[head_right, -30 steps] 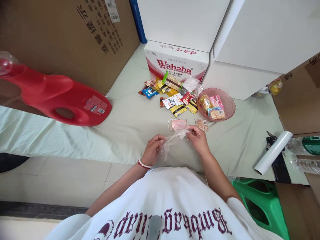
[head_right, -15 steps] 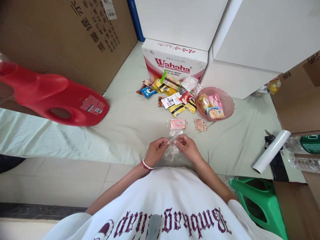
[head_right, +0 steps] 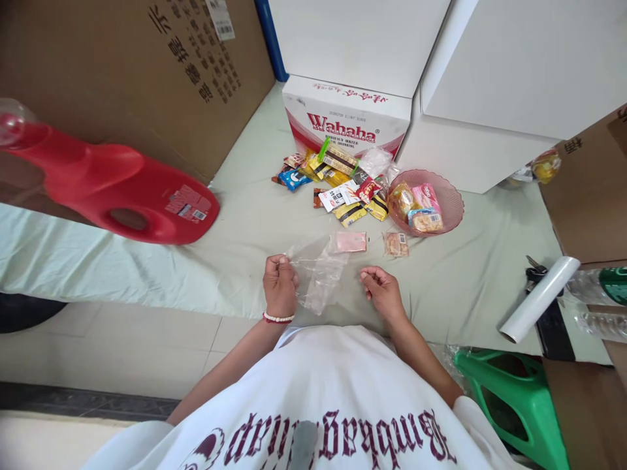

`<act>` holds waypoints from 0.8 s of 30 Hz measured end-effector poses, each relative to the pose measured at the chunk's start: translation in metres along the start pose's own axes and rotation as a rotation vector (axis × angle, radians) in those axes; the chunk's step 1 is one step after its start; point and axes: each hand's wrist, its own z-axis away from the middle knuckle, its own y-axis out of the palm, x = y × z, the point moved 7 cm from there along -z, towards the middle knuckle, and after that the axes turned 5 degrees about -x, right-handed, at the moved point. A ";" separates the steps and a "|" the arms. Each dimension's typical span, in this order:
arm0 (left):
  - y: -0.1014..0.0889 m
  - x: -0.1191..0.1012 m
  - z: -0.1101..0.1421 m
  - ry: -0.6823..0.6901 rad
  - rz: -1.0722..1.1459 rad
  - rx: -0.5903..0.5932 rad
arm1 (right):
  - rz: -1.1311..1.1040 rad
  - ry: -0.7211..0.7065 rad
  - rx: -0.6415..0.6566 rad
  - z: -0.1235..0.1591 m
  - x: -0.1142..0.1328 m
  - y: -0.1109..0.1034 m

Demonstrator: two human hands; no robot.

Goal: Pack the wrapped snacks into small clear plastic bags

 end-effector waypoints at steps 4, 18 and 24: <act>0.002 0.006 0.003 -0.033 0.011 0.036 | 0.057 0.168 0.126 0.005 -0.005 0.019; -0.027 0.017 -0.002 -0.042 0.007 -0.086 | 0.215 0.053 0.029 -0.014 -0.006 0.032; -0.011 0.015 0.004 -0.076 0.070 -0.040 | 0.474 -0.002 0.373 -0.012 -0.015 0.096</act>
